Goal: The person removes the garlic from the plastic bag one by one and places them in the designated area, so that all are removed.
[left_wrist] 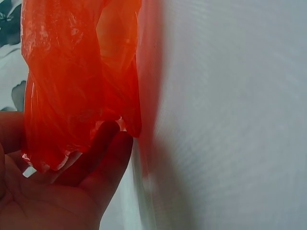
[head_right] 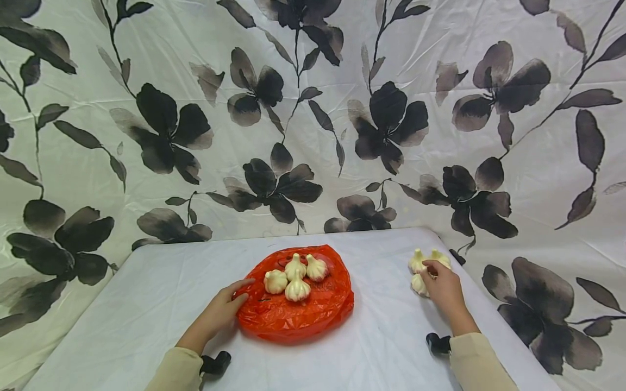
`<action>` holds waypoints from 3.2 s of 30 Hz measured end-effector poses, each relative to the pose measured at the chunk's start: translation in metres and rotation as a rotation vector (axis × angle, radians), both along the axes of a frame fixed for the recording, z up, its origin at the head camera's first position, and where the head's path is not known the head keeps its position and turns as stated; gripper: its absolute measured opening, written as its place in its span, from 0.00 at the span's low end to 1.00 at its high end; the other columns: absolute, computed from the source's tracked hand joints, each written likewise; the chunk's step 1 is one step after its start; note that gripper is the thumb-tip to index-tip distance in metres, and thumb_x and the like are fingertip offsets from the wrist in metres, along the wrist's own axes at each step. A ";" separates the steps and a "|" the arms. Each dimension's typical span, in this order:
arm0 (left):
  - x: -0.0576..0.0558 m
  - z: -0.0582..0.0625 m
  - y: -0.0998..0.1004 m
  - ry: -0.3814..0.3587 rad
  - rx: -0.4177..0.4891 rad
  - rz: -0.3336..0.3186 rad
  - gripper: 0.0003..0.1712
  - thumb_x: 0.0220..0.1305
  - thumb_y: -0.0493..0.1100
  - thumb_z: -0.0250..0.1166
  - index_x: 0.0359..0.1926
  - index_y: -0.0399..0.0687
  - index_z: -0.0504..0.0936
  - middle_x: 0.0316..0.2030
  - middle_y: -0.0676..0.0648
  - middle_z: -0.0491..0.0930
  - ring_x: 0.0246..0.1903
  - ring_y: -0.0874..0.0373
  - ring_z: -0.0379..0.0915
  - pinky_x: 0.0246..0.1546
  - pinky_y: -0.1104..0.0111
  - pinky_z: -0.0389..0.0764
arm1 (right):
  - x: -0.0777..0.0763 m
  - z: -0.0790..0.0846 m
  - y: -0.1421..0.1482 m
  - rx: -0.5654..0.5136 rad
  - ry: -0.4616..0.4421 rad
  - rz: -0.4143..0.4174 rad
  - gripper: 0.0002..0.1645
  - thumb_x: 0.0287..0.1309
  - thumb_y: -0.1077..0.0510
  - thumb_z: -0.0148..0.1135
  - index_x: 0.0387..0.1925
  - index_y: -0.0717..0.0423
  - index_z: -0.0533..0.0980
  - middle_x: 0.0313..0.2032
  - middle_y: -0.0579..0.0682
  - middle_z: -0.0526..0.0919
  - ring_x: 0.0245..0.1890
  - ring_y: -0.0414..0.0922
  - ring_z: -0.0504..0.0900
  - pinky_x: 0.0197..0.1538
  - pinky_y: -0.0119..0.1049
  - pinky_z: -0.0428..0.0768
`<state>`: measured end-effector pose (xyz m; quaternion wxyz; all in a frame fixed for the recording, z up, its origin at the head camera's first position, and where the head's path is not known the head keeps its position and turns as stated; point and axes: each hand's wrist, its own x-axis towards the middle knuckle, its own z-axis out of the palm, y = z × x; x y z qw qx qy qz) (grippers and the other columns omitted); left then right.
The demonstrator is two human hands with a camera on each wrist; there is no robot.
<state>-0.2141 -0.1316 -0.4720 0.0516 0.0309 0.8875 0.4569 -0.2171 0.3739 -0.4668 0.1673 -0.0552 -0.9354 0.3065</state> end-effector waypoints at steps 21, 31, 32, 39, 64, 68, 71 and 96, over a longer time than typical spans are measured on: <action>-0.003 -0.001 0.000 0.022 0.024 -0.004 0.24 0.71 0.39 0.53 0.67 0.56 0.70 0.69 0.38 0.65 0.68 0.37 0.59 0.63 0.42 0.68 | -0.004 0.016 -0.005 0.016 0.059 0.010 0.20 0.64 0.57 0.58 0.55 0.61 0.75 0.53 0.66 0.79 0.53 0.63 0.78 0.53 0.57 0.77; -0.003 0.001 0.002 -0.002 0.021 0.004 0.24 0.71 0.40 0.53 0.67 0.57 0.70 0.68 0.39 0.65 0.67 0.38 0.62 0.60 0.46 0.73 | -0.003 0.030 -0.016 0.047 0.109 0.041 0.20 0.62 0.58 0.60 0.54 0.62 0.76 0.52 0.66 0.80 0.52 0.63 0.79 0.54 0.57 0.77; -0.003 0.001 0.001 -0.004 0.021 0.005 0.24 0.71 0.40 0.53 0.67 0.57 0.70 0.68 0.39 0.65 0.67 0.38 0.62 0.60 0.46 0.73 | -0.003 0.032 -0.018 0.049 0.101 0.042 0.20 0.62 0.58 0.60 0.55 0.61 0.76 0.53 0.65 0.80 0.52 0.63 0.78 0.54 0.57 0.77; -0.003 0.001 0.001 0.008 0.021 0.000 0.24 0.71 0.40 0.53 0.66 0.56 0.70 0.68 0.39 0.66 0.67 0.38 0.62 0.61 0.45 0.72 | -0.001 0.043 -0.028 0.042 0.075 0.057 0.20 0.63 0.57 0.59 0.55 0.60 0.76 0.54 0.65 0.79 0.54 0.63 0.77 0.55 0.58 0.76; -0.001 0.004 0.000 0.014 0.013 -0.018 0.24 0.71 0.39 0.53 0.66 0.55 0.71 0.68 0.38 0.65 0.68 0.37 0.60 0.62 0.43 0.70 | -0.001 0.071 -0.062 0.073 0.128 0.204 0.20 0.63 0.56 0.61 0.55 0.57 0.76 0.54 0.61 0.80 0.56 0.60 0.77 0.58 0.57 0.76; -0.001 0.004 0.000 0.015 0.013 -0.016 0.24 0.71 0.39 0.53 0.66 0.55 0.71 0.68 0.38 0.65 0.68 0.37 0.60 0.62 0.43 0.70 | -0.003 0.075 -0.069 0.085 0.125 0.232 0.20 0.63 0.55 0.61 0.55 0.56 0.77 0.54 0.60 0.81 0.56 0.59 0.78 0.57 0.56 0.77; -0.001 0.003 0.000 0.012 0.014 -0.013 0.24 0.71 0.39 0.53 0.66 0.55 0.71 0.68 0.38 0.65 0.68 0.37 0.60 0.62 0.43 0.70 | -0.005 0.078 -0.074 0.095 0.122 0.259 0.20 0.62 0.54 0.62 0.55 0.56 0.77 0.55 0.59 0.80 0.55 0.59 0.78 0.57 0.56 0.77; -0.002 0.003 0.002 -0.001 0.025 -0.008 0.24 0.71 0.39 0.53 0.66 0.56 0.71 0.69 0.39 0.65 0.68 0.37 0.60 0.61 0.45 0.72 | -0.023 0.105 -0.121 0.125 0.158 0.445 0.16 0.60 0.55 0.64 0.49 0.55 0.81 0.49 0.55 0.83 0.51 0.57 0.79 0.55 0.53 0.80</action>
